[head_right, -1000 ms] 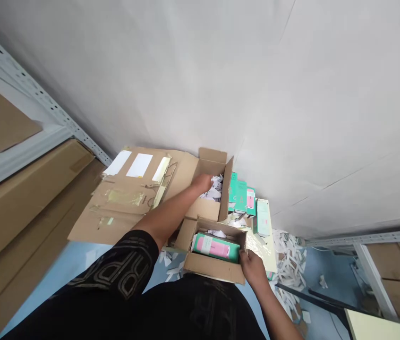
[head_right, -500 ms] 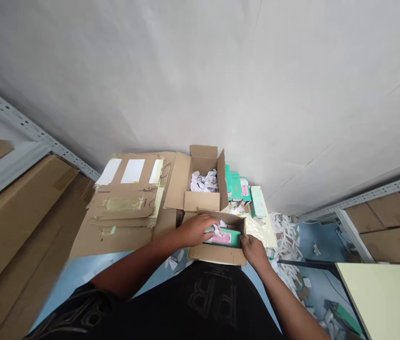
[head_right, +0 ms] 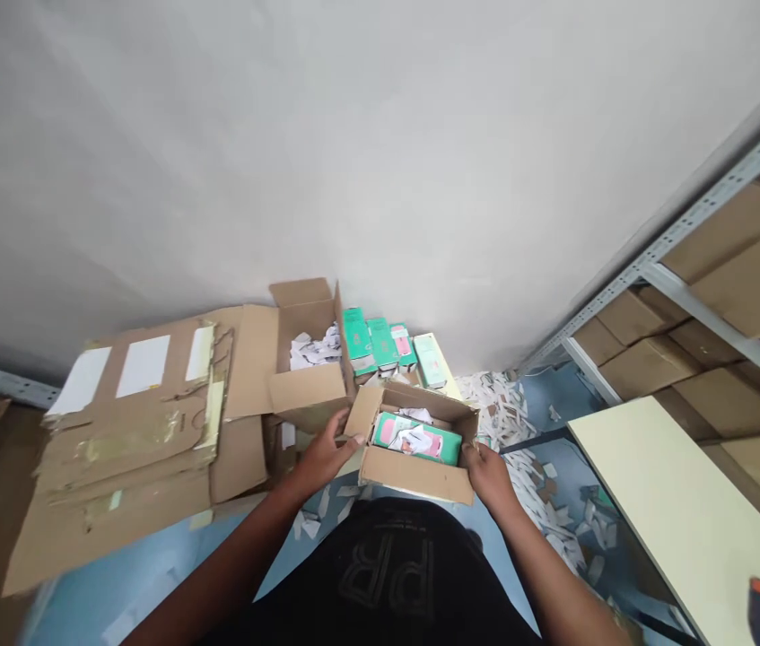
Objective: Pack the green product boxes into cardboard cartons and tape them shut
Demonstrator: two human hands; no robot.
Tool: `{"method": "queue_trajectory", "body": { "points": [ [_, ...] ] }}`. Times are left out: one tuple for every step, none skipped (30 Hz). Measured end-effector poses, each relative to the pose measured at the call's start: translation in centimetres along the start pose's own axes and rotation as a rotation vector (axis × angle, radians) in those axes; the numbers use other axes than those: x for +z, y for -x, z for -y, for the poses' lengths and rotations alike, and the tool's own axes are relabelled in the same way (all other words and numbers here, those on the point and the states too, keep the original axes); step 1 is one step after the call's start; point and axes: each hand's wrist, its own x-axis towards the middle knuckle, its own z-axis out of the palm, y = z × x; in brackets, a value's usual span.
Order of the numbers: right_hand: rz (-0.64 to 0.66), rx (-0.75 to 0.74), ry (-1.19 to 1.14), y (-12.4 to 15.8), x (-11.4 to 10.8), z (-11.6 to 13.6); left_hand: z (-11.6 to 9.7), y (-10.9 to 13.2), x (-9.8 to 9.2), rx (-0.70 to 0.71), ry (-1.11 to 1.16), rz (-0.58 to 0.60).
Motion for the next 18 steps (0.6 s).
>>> {"method": "queue_trajectory", "body": {
  "points": [
    [-0.022, 0.014, -0.021, 0.3, -0.9, -1.0, -0.4, -0.5, 1.8, -0.006, 0.076, 0.104],
    [-0.038, 0.026, -0.043, 0.5, -1.9, -2.1, -1.0, -1.1, 3.7, -0.005, 0.131, 0.187],
    [-0.052, 0.036, -0.061, 0.8, -2.9, -3.3, -1.8, -1.6, 5.7, -0.007, 0.159, 0.24],
    [-0.067, 0.047, -0.073, 1.1, -3.9, -4.5, -2.7, -2.2, 7.8, -0.016, 0.159, 0.264],
    [-0.086, 0.063, -0.079, 1.4, -5.0, -5.8, -3.7, -2.7, 10.0, -0.024, 0.136, 0.268],
    [-0.108, 0.083, -0.077, 1.8, -6.2, -7.2, -4.8, -3.2, 12.2, -0.023, 0.092, 0.268],
    [-0.133, 0.107, -0.069, 2.1, -7.4, -8.6, -5.8, -3.7, 14.6, -0.004, 0.034, 0.265],
    [-0.157, 0.136, -0.059, 2.5, -8.7, -10.1, -6.7, -4.1, 16.9, 0.033, -0.028, 0.268],
    [-0.18, 0.168, -0.049, 2.8, -10.0, -11.7, -7.6, -4.5, 19.4, 0.083, -0.086, 0.28],
    [-0.2, 0.206, -0.041, 3.1, -11.4, -13.4, -8.4, -4.8, 21.8, 0.142, -0.136, 0.299],
    [-0.217, 0.245, -0.035, 3.5, -12.8, -15.0, -9.1, -5.1, 24.2, 0.203, -0.175, 0.324],
    [-0.233, 0.284, -0.036, 3.9, -14.1, -16.8, -9.8, -5.3, 26.5, 0.263, -0.205, 0.352],
    [-0.251, 0.323, -0.044, 4.2, -15.4, -18.5, -10.5, -5.5, 28.8, 0.322, -0.225, 0.38],
    [-0.272, 0.359, -0.058, 4.6, -16.6, -20.2, -11.2, -5.7, 31.0, 0.378, -0.237, 0.412],
    [-0.296, 0.39, -0.078, 5.0, -17.7, -21.8, -11.9, -6.0, 33.1, 0.431, -0.244, 0.451],
    [-0.324, 0.417, -0.1, 5.4, -18.7, -23.3, -12.7, -6.2, 35.0, 0.476, -0.248, 0.499],
    [-0.355, 0.441, -0.118, 5.8, -19.6, -24.7, -13.4, -6.5, 36.9, 0.513, -0.25, 0.555],
    [-0.385, 0.463, -0.132, 6.1, -20.3, -26.0, -14.0, -6.9, 38.6, 0.541, -0.25, 0.611]
  ]
}}
